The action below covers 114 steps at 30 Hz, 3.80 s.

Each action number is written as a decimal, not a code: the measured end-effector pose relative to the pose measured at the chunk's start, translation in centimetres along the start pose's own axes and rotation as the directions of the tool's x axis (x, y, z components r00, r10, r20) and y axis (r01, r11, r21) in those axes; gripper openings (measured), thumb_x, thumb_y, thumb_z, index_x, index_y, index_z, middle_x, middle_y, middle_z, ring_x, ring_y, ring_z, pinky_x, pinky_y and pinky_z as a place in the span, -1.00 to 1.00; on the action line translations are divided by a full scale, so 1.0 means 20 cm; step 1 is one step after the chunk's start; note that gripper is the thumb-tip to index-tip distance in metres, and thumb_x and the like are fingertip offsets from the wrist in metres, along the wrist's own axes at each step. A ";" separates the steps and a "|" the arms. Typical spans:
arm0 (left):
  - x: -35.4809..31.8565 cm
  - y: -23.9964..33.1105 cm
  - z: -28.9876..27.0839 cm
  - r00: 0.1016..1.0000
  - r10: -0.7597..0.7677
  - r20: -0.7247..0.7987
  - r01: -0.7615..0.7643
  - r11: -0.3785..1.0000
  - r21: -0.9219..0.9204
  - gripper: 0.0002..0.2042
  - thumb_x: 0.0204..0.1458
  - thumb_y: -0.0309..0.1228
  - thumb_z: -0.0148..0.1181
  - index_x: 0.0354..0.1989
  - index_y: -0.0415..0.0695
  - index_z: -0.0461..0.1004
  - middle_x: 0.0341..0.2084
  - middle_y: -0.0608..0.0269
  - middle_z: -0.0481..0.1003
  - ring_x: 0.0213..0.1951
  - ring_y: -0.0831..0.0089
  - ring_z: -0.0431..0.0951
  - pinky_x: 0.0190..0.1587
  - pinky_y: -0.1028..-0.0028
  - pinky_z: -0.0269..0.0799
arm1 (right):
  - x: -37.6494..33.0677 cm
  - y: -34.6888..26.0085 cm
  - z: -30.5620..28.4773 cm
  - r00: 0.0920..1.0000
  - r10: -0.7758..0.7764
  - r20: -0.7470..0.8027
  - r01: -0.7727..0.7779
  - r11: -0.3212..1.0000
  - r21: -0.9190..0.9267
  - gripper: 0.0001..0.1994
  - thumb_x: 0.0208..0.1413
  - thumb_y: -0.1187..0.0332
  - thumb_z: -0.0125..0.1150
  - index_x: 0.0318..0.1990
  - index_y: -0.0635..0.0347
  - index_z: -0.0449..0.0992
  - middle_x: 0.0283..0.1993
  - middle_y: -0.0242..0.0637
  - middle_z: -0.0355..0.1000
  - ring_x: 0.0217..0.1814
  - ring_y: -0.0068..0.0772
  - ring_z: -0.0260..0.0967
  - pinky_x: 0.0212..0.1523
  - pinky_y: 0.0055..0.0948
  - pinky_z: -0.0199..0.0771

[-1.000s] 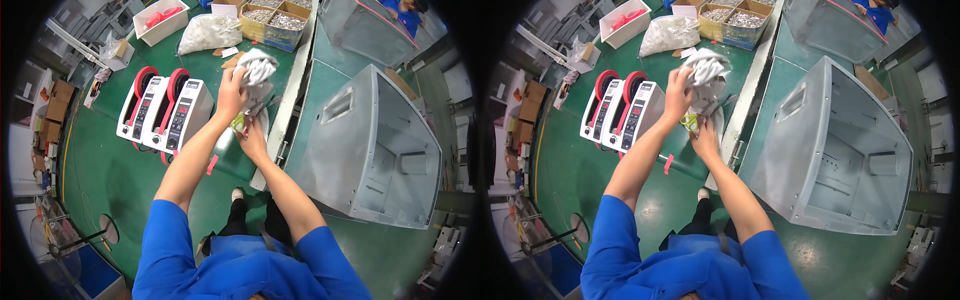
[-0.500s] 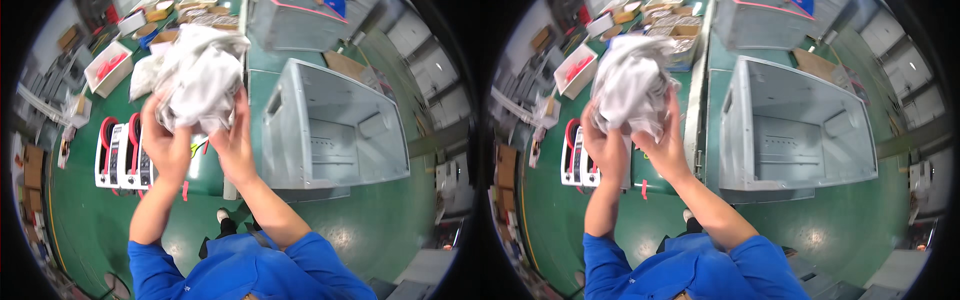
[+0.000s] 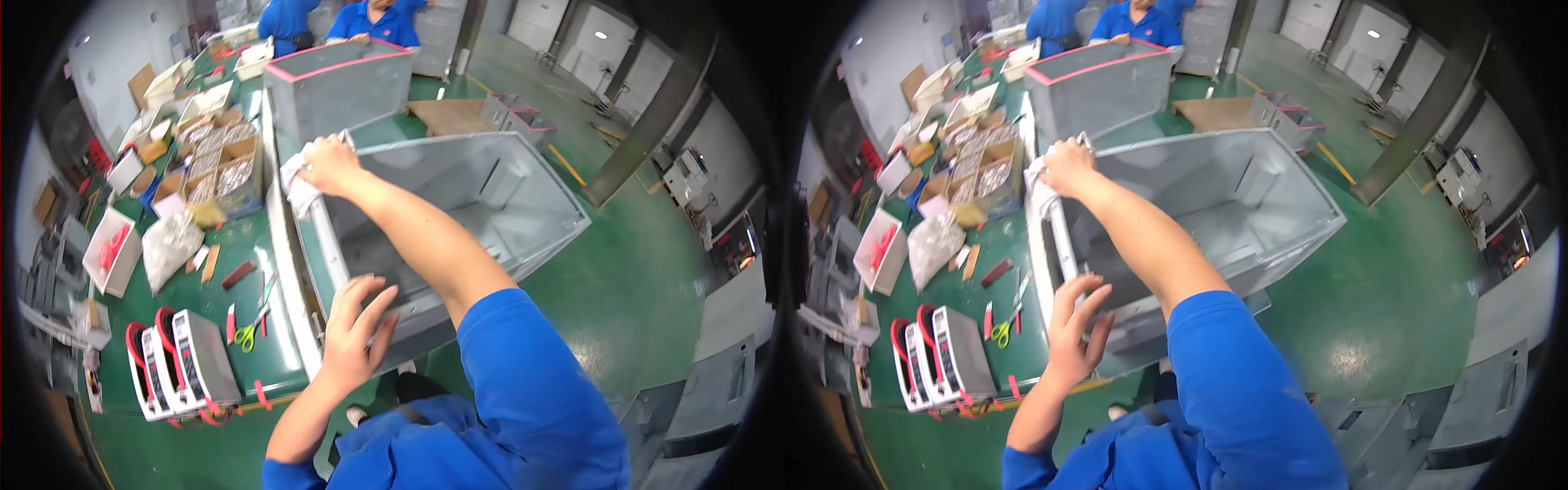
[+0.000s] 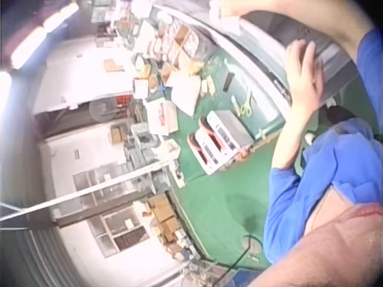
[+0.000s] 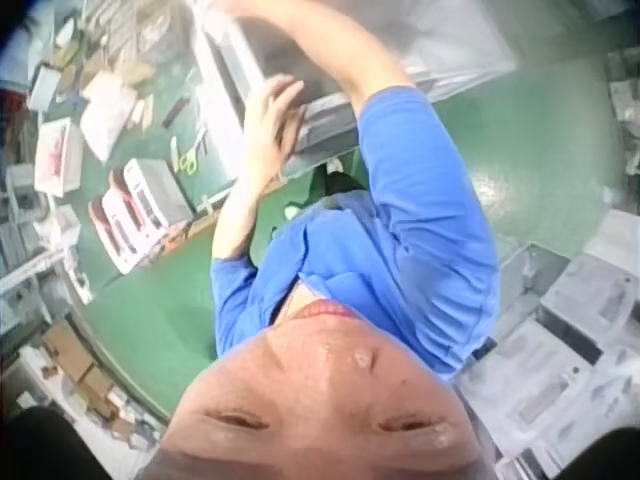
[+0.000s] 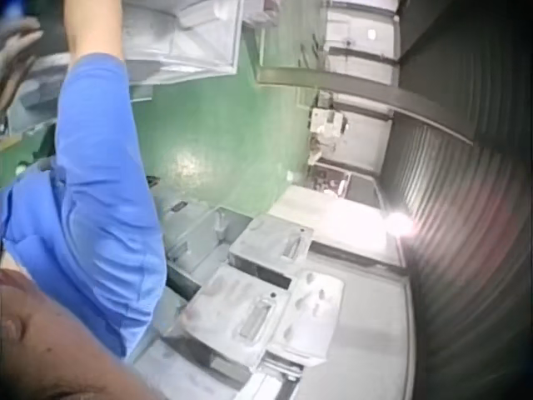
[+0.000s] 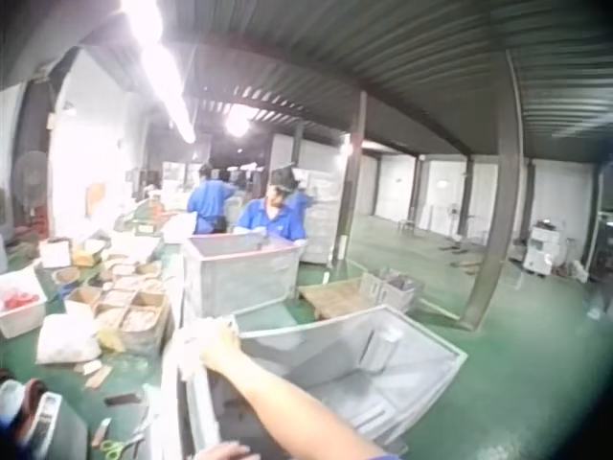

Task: Apply red sealant or gasket tape to the rim of a metal electrical enclosure.

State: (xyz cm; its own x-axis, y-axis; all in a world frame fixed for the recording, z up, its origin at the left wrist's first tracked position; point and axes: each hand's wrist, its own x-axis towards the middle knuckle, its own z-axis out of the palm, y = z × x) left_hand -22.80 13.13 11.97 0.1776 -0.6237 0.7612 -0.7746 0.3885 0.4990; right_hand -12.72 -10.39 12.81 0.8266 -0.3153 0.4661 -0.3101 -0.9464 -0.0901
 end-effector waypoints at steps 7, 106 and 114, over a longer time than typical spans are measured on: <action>0.03 -0.05 0.09 0.985 -0.154 0.077 0.138 0.974 0.180 -0.68 -0.30 -0.61 0.19 -0.26 -0.25 0.41 -0.34 0.07 0.43 -0.35 0.16 0.46 -0.29 0.36 0.38 | -0.07 0.81 -0.07 0.986 0.165 0.031 -0.164 0.986 -0.027 -0.63 -0.12 -0.03 0.04 -0.28 -0.02 0.54 -0.19 -0.11 0.37 -0.09 -0.08 0.28 -0.06 -0.17 0.27; -2.27 -0.05 -1.40 -0.293 -0.654 -0.697 0.717 0.332 -0.613 -0.68 0.04 -0.37 0.03 -0.07 -0.28 0.35 -0.25 0.14 0.45 -0.25 0.49 0.46 -0.29 0.55 0.40 | -1.03 -1.65 0.40 0.920 -0.387 0.059 0.077 0.327 0.942 -0.77 0.00 0.63 -0.19 -0.21 0.36 0.38 -0.14 -0.11 0.34 -0.07 -0.24 0.26 -0.02 -0.40 0.23; -2.30 -0.57 -1.59 -0.099 -0.580 -0.809 0.821 0.412 -0.396 -0.64 -0.14 -0.33 0.24 -0.16 -0.23 0.42 -0.32 0.26 0.43 -0.37 0.53 0.39 -0.30 0.56 0.33 | -1.65 -1.50 0.44 0.859 -0.166 0.485 -0.336 0.531 0.778 -0.85 0.00 0.60 -0.07 -0.28 0.30 0.42 -0.27 -0.17 0.38 -0.26 -0.35 0.36 -0.21 -0.48 0.34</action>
State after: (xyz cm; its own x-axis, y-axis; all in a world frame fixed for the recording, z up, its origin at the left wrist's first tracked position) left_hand -2.88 58.90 -15.62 0.9225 0.3849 -0.0294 0.0665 -0.0835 0.9943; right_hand -26.56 27.86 -7.73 0.9889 -0.1479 -0.0111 -0.0775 -0.4513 -0.8890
